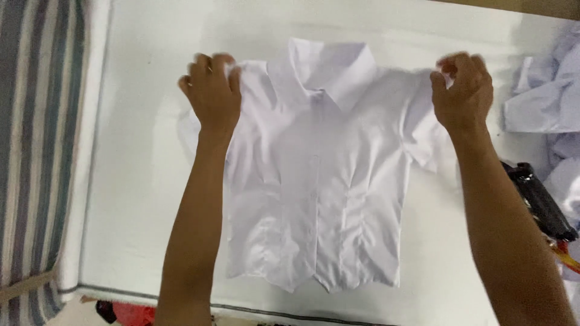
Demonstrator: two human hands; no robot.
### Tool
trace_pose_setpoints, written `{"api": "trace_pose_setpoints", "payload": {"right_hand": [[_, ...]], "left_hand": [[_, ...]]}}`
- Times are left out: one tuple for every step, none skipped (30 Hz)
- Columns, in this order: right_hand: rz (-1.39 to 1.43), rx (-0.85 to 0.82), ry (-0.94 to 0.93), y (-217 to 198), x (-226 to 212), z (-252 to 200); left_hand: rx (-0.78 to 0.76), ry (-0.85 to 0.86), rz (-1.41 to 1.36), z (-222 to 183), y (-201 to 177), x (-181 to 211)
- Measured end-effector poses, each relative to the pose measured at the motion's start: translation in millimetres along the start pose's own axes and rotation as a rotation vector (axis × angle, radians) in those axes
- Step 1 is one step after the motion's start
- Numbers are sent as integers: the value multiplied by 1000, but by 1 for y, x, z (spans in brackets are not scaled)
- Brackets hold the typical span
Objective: Ironing white shirts on a professional pressing table using a steam iron.
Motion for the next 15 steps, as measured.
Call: {"api": "trace_pose_setpoints", "payload": {"right_hand": [[-12,-4,7,-12,-13,-2],[41,41,-76,-28,-35,-4],[90,86,-163,-47,-56,-4],[73,83,-159,-61,-57,-49],[134,-74,85,-54,-39,-88],[202,-235,326,-46,-22,-134],[202,-224,317,-61,-20,-175],[243,-329,469,-70,-13,-225],[285,-461,628,-88,-21,-283],[286,-476,628,-102,-27,-308],[292,-515,759,-120,-31,-346],[293,-553,890,-143,-35,-383],[297,-539,891,-147,-41,-407],[246,-535,765,-154,-51,-424],[197,-506,624,-149,-54,-433]], "left_hand": [[-8,3,-12,3,-8,19],[15,-83,-49,6,-19,31],[39,-172,-90,10,-29,46],[33,-171,-106,-30,-19,69],[-49,-64,-138,-61,2,100],[-128,46,-166,-94,23,133],[-115,47,-168,-102,7,170],[-310,66,-376,-122,7,216],[-528,71,-578,-158,-5,262],[-536,59,-573,-163,-6,279],[-636,24,-681,-178,-10,299],[-733,-15,-789,-193,-17,321],[-727,-1,-790,-199,-16,330],[-742,-8,-745,-206,-14,339],[-731,-4,-701,-202,-4,349]]}}
Point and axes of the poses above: each hand's wrist, its own z-axis towards the middle knuckle, its own y-axis out of the palm, x = y × z, the point moved 9 cm from there along z, towards the middle knuckle, and after that the axes turned 14 degrees about x, right-handed, at the moved point
